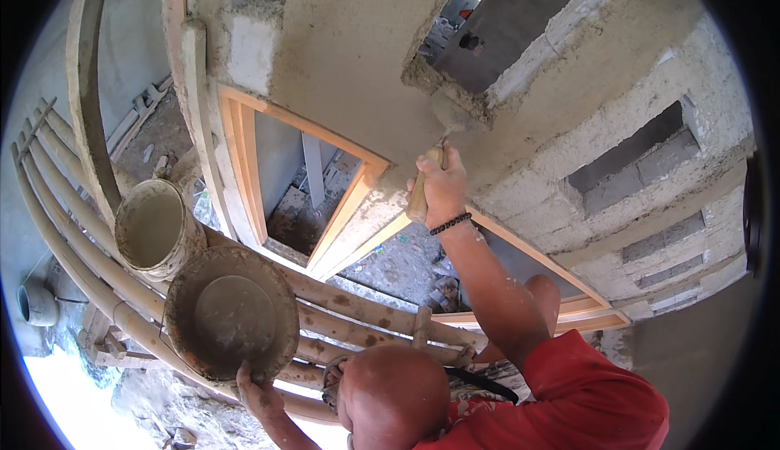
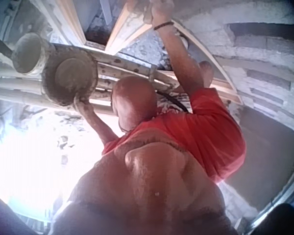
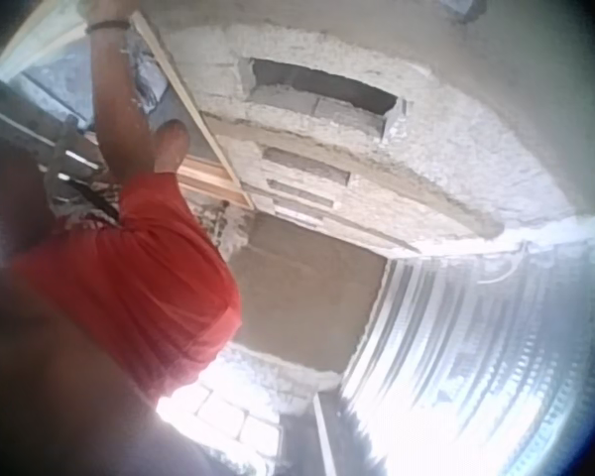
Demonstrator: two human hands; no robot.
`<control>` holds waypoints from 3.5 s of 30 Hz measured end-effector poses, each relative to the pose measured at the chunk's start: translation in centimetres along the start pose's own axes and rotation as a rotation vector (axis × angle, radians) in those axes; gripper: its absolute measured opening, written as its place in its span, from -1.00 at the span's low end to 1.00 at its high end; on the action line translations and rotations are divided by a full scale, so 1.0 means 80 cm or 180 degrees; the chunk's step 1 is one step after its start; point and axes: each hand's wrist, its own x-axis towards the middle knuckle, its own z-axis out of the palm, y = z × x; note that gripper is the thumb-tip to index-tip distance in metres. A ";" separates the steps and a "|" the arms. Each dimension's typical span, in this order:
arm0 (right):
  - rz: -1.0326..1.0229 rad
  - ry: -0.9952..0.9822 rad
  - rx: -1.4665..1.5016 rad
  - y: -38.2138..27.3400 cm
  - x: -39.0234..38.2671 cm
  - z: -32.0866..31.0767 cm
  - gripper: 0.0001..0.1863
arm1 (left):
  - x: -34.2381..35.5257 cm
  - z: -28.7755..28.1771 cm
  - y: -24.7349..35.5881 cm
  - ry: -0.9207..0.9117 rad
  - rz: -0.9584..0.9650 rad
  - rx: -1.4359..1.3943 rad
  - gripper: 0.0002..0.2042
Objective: The person uses a trowel to scoop wet mortar from a small bucket and applies it to the inner edges of rectangular wall cutouts, smoothing the material against the masonry.
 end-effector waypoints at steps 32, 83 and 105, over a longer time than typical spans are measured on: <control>-0.1189 -0.1413 -0.1786 0.014 -0.118 -0.046 -0.44 | 0.016 -0.018 -0.020 0.0069 0.0449 0.0458 -0.58; -0.0659 -0.0855 -0.0447 -0.011 0.023 -0.015 -0.32 | 0.017 -0.007 -0.005 0.0128 0.0122 0.0114 -0.52; -0.1070 -0.2902 -0.2899 0.075 -0.116 -0.099 -0.42 | -0.007 0.031 0.035 0.0224 -0.0332 -0.0591 -0.59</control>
